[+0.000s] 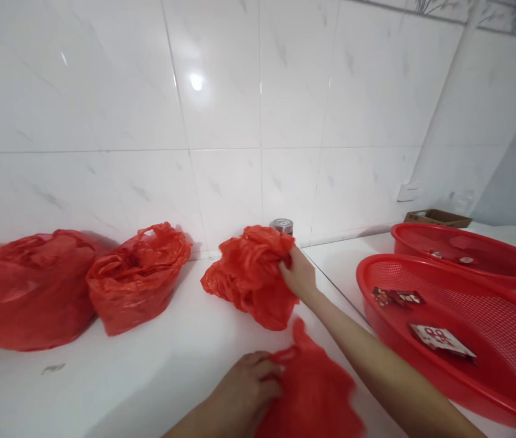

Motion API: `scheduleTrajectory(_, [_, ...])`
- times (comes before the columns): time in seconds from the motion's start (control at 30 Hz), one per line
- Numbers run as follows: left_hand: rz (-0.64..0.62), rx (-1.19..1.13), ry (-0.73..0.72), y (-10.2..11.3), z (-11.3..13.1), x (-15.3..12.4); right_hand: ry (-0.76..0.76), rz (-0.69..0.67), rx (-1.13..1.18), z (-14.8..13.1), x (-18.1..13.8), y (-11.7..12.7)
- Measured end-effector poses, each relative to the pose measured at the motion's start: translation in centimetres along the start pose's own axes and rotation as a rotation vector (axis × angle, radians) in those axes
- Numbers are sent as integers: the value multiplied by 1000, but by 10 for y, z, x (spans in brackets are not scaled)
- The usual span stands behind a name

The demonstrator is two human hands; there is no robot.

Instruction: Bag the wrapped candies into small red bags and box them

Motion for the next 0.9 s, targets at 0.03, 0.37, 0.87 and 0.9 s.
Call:
scheduleTrajectory(0.03, [7, 2, -52, -3, 3, -1, 28, -29, -57, -7, 8, -15])
scheduleTrajectory(0.37, [183, 87, 342, 3, -30, -31, 185, -410, -331, -23, 38, -118])
scheduleTrajectory(0.87, [593, -299, 543, 52, -28, -59, 485, -942, -32, -57, -53, 3])
scheduleTrajectory(0.9, [613, -285, 557, 55, -27, -61, 479, -1021, -26, -55, -61, 12])
Point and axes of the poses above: each hand's wrist, its own x-axis towards the middle knuckle, its own y-axis out of the back of the hand, z = x × y, the point moved 3 cm from there along x, towards the middle knuckle, and after that the axes turned 5 degrees about -z, right-handed, at the moved point
